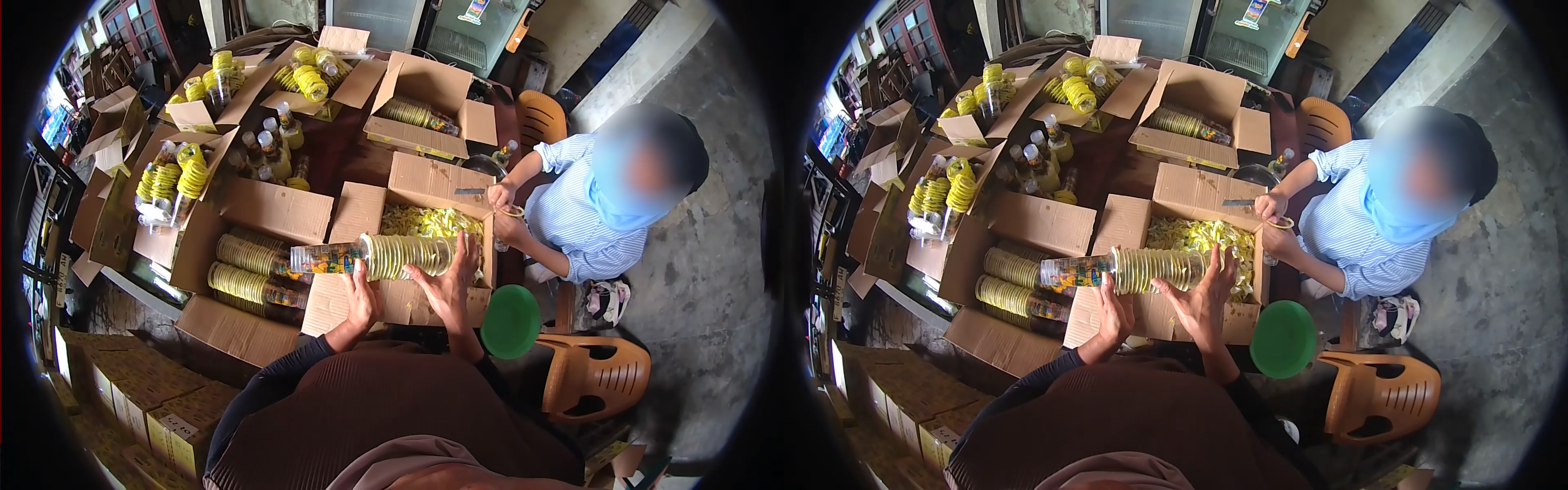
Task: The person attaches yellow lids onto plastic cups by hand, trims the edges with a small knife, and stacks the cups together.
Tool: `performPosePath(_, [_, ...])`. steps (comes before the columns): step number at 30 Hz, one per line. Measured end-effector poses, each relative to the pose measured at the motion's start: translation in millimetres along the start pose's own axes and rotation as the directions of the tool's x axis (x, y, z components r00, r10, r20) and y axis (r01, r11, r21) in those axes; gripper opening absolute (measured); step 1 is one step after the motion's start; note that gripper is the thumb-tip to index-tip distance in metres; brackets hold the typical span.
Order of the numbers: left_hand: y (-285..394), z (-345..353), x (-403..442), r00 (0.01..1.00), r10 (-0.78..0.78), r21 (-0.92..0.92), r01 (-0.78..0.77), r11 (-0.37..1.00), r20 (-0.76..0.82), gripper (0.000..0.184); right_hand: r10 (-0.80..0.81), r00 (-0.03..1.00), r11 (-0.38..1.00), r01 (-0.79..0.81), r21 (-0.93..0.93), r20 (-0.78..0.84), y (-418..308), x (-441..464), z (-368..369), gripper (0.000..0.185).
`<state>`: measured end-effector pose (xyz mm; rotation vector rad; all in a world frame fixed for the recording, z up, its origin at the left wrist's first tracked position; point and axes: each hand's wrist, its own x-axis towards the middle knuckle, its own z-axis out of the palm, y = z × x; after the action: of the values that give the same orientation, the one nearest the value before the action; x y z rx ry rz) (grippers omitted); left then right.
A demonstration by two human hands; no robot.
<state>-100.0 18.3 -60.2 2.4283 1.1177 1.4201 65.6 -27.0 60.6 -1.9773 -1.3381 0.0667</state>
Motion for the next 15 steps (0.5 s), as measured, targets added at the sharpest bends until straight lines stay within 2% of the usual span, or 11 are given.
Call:
performPosePath(3, [-1,0,-4,0.999,-0.042,0.014,0.042,0.999,0.024,0.071,-0.041,0.999,0.999,0.041,-0.023,-0.010,-1,-1,1,0.118])
performPosePath(6, [-2,0,-5,1.000,0.001,0.059,0.001,0.998,-0.026,0.071,-0.038,0.999,0.998,0.038,-0.040,0.003,-5,-5,-1,0.117])
performPosePath(9, [-5,-2,-3,0.999,0.004,0.023,-0.002,1.000,-0.054,0.068,-0.043,0.999,0.999,0.043,-0.030,0.001,-8,-6,0,0.116])
performPosePath(11, [-7,2,-11,0.996,-0.067,-0.105,0.060,0.993,-0.064,0.068,-0.060,0.998,0.998,0.060,-0.025,-0.024,-7,-9,4,0.115])
performPosePath(12, [-13,10,-19,0.996,-0.067,-0.105,0.059,0.993,-0.066,0.068,-0.063,0.998,0.998,0.063,-0.024,-0.026,-8,-9,4,0.115])
performPosePath(14, [-25,23,-34,0.987,-0.135,-0.050,0.140,0.989,0.084,0.067,-0.029,1.000,0.999,0.029,-0.042,0.005,-15,-11,0,0.114])
performPosePath(15, [-25,27,-37,0.987,-0.137,-0.049,0.142,0.989,0.086,0.067,-0.028,1.000,0.999,0.028,-0.042,0.007,-18,-12,-2,0.114])
